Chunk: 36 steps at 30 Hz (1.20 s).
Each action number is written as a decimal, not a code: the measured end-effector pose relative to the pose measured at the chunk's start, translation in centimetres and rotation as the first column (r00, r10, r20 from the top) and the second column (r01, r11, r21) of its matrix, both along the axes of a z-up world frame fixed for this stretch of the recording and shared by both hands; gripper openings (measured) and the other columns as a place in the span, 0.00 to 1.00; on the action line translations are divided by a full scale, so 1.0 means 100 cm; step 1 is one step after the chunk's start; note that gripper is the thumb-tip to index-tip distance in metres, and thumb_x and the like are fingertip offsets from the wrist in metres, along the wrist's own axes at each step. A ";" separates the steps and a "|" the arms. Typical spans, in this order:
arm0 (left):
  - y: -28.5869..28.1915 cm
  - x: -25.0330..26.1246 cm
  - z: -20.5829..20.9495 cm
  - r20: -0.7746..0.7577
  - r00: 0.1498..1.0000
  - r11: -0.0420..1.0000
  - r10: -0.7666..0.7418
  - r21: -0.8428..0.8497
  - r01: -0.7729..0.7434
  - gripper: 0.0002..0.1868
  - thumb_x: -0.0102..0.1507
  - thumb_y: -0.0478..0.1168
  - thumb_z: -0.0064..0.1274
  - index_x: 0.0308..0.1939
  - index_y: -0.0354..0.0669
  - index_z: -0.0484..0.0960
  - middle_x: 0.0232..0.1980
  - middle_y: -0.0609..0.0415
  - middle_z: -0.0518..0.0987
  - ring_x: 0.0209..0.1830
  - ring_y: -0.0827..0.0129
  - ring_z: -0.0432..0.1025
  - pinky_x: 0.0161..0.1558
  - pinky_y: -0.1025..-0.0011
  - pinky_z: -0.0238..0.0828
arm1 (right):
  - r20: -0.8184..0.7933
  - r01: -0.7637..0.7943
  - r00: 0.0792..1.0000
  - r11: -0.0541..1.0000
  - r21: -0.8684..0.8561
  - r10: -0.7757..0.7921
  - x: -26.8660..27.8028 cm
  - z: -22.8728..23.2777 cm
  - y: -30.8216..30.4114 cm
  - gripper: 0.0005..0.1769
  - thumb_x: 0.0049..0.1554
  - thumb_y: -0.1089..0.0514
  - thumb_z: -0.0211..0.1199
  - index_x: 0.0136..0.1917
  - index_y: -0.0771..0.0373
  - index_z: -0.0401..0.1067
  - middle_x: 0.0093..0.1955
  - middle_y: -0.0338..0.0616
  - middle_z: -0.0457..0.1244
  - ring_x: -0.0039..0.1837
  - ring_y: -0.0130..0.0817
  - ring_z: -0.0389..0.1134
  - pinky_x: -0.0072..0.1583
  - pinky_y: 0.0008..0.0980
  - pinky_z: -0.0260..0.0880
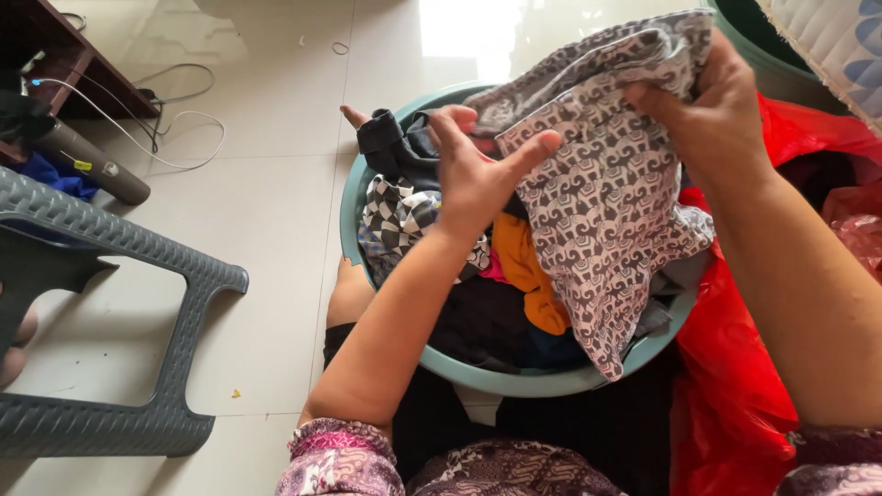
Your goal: Sorting through a basin of mixed laundry, picking up individual items like shirts and shorts to inspect them before folding or setting them aside.
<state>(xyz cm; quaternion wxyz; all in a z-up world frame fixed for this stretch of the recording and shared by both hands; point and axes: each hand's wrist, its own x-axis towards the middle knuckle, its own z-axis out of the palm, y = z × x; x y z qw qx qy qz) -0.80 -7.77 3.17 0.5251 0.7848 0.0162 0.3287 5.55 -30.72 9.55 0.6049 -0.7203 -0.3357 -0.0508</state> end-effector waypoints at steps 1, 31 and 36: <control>-0.007 -0.005 0.000 -0.035 0.996 0.986 -0.082 -0.150 0.075 0.58 0.44 0.75 0.57 0.58 0.34 0.52 0.53 0.45 0.59 0.53 0.57 0.65 0.49 0.66 0.76 | 0.027 -0.002 1.000 0.999 0.035 0.001 0.000 -0.002 -0.003 0.20 0.63 0.67 0.67 0.65 0.57 0.65 0.61 0.38 0.67 0.59 0.23 0.71 0.65 0.19 0.74; -0.064 0.005 -0.012 0.190 0.792 0.496 -0.581 -0.689 0.529 0.15 0.64 0.41 0.58 0.49 0.33 0.79 0.44 0.49 0.83 0.41 0.68 0.78 0.43 0.72 0.78 | 0.102 0.241 0.968 0.965 -0.103 -0.231 -0.047 -0.019 -0.031 0.23 0.63 0.54 0.65 0.62 0.69 0.62 0.55 0.49 0.60 0.53 0.31 0.60 0.55 0.27 0.64; -0.073 0.000 -0.011 0.182 0.804 0.519 -0.565 -0.679 0.519 0.16 0.65 0.41 0.55 0.51 0.33 0.76 0.45 0.46 0.81 0.40 0.65 0.78 0.43 0.70 0.81 | 0.148 0.061 0.988 0.984 -0.169 -0.036 -0.090 -0.042 -0.010 0.60 0.44 0.54 0.73 0.79 0.65 0.40 0.81 0.73 0.39 0.81 0.73 0.48 0.78 0.67 0.53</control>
